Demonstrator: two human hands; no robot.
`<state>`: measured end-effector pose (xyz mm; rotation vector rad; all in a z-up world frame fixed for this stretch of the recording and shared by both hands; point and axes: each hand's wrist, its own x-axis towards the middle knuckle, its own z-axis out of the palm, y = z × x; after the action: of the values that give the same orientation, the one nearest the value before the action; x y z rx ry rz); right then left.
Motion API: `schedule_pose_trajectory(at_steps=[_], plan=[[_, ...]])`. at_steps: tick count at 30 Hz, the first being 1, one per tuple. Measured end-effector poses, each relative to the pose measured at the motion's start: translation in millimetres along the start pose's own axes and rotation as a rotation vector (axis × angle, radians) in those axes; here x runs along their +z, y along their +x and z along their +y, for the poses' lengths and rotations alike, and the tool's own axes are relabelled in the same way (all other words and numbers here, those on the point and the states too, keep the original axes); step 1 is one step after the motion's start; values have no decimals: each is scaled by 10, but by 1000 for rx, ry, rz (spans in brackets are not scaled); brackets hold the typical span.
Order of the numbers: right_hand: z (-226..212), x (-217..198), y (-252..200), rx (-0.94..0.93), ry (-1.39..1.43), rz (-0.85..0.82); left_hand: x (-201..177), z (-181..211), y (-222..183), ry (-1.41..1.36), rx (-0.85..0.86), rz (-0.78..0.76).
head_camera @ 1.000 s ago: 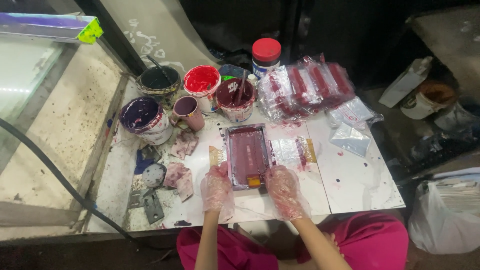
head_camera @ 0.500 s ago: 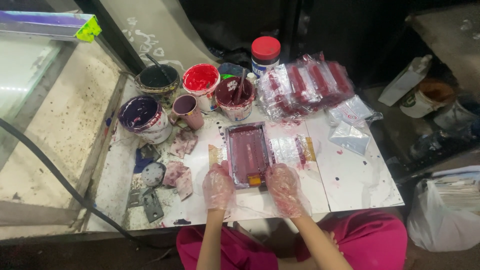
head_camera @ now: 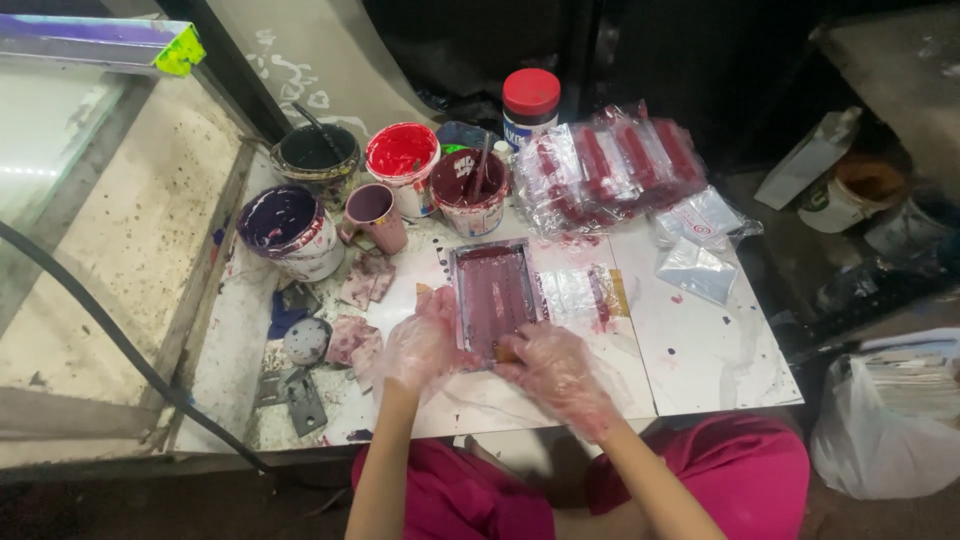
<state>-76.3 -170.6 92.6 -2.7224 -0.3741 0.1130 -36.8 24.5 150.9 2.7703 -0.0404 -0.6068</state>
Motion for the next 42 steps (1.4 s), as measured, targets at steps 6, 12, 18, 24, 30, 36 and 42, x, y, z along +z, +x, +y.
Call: schedule_pose_trajectory(at_steps=[6, 12, 18, 24, 30, 36, 42], plan=[[139, 345, 197, -172, -220, -126, 401, -322, 662, 308, 132, -21], [419, 572, 543, -199, -175, -79, 354, -122, 648, 301, -31, -7], [448, 260, 865, -164, 123, -122, 347, 24, 597, 361, -30, 193], [286, -155, 932, -402, 462, -190, 306, 214, 380, 246, -107, 384], [231, -161, 845, -576, 453, -293, 200, 256, 242, 221, -100, 367], [617, -105, 832, -752, 234, -389, 398, 23, 541, 243, -57, 311], [372, -695, 776, -645, -80, -574, 404, 10, 518, 273, -45, 289]])
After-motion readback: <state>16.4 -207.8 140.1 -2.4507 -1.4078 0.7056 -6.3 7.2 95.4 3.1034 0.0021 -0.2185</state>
